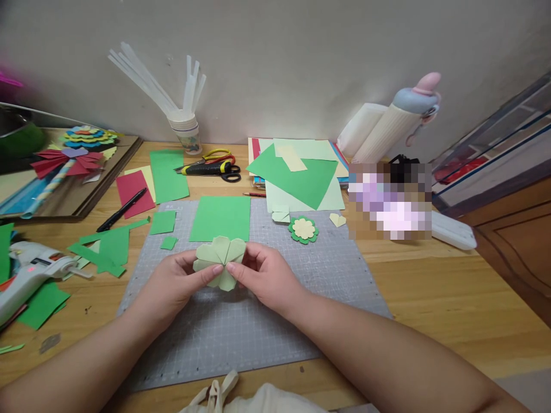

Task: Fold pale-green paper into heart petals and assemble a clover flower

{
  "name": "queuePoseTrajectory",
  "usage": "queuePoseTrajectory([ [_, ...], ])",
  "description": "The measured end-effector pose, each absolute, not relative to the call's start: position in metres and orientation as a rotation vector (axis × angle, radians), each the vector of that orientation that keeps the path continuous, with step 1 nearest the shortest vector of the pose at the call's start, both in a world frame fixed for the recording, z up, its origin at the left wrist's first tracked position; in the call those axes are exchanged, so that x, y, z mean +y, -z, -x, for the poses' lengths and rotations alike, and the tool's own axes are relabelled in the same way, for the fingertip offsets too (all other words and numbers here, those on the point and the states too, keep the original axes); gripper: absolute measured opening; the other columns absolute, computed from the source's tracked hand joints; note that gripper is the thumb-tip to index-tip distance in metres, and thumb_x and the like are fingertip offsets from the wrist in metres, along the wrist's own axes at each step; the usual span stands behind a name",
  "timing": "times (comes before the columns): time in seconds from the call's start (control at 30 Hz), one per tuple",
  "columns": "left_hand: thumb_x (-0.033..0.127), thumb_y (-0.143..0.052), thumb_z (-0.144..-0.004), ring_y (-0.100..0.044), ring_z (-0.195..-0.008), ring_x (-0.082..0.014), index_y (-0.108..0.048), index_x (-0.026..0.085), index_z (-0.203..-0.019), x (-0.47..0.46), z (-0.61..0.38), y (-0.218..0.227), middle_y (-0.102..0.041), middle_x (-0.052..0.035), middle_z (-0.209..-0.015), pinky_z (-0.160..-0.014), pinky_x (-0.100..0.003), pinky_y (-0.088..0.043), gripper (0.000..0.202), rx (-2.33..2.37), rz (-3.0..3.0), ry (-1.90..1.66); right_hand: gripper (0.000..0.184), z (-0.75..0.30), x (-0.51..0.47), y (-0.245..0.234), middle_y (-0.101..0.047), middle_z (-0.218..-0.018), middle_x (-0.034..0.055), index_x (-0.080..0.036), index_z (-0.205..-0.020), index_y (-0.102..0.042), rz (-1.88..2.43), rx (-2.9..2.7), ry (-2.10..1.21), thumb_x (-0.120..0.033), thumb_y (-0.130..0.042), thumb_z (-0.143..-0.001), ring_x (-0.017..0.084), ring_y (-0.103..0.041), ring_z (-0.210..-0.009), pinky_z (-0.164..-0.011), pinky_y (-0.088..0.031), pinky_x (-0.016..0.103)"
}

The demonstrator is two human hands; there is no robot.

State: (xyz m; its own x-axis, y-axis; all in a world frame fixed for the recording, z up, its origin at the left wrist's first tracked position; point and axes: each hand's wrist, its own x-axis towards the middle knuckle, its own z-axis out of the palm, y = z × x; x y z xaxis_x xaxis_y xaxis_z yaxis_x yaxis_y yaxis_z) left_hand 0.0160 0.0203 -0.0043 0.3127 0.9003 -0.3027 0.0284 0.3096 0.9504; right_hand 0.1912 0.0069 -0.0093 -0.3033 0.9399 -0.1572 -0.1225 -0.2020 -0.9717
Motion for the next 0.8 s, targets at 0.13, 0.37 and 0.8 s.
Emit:
queuePoseTrajectory([
  [0.13, 0.034, -0.075, -0.072, -0.066, -0.074, -0.0192, -0.074, 0.017, -0.084, 0.0203, -0.0161, 0.0037, -0.075, -0.0037, -0.080, -0.071, -0.028, -0.050, 0.021, 1.066, -1.102, -0.721, 0.026, -0.1908, 0.0054, 0.0062, -0.057, -0.067, -0.0024, -0.019, -0.081, -0.058, 1.108, -1.171, -1.612, -0.043, -0.066, -0.079, 0.008, -0.050, -0.053, -0.045, -0.038, 0.020],
  [0.37, 0.036, -0.074, -0.072, -0.066, -0.071, -0.0184, -0.074, 0.016, -0.081, 0.0195, -0.0164, 0.0027, -0.075, -0.0043, -0.077, -0.070, -0.028, -0.050, 0.022, 1.072, -1.103, -0.694, 0.024, -0.1907, 0.0065, 0.0105, -0.058, -0.064, -0.0018, -0.019, -0.080, -0.061, 1.130, -1.229, -1.585, -0.043, -0.066, -0.079, 0.008, -0.050, -0.050, -0.038, -0.032, 0.019],
  [0.8, 0.034, -0.075, -0.072, -0.065, -0.079, -0.0180, -0.067, 0.017, -0.095, 0.0172, -0.0198, 0.0042, -0.072, -0.0040, -0.090, -0.070, -0.026, -0.051, 0.030, 1.075, -1.101, -0.787, 0.024, -0.1889, 0.0054, 0.0085, -0.058, -0.064, -0.0024, -0.019, -0.083, -0.064, 1.126, -1.250, -1.608, -0.043, -0.066, -0.079, 0.008, -0.047, -0.048, -0.042, -0.035, 0.021],
])
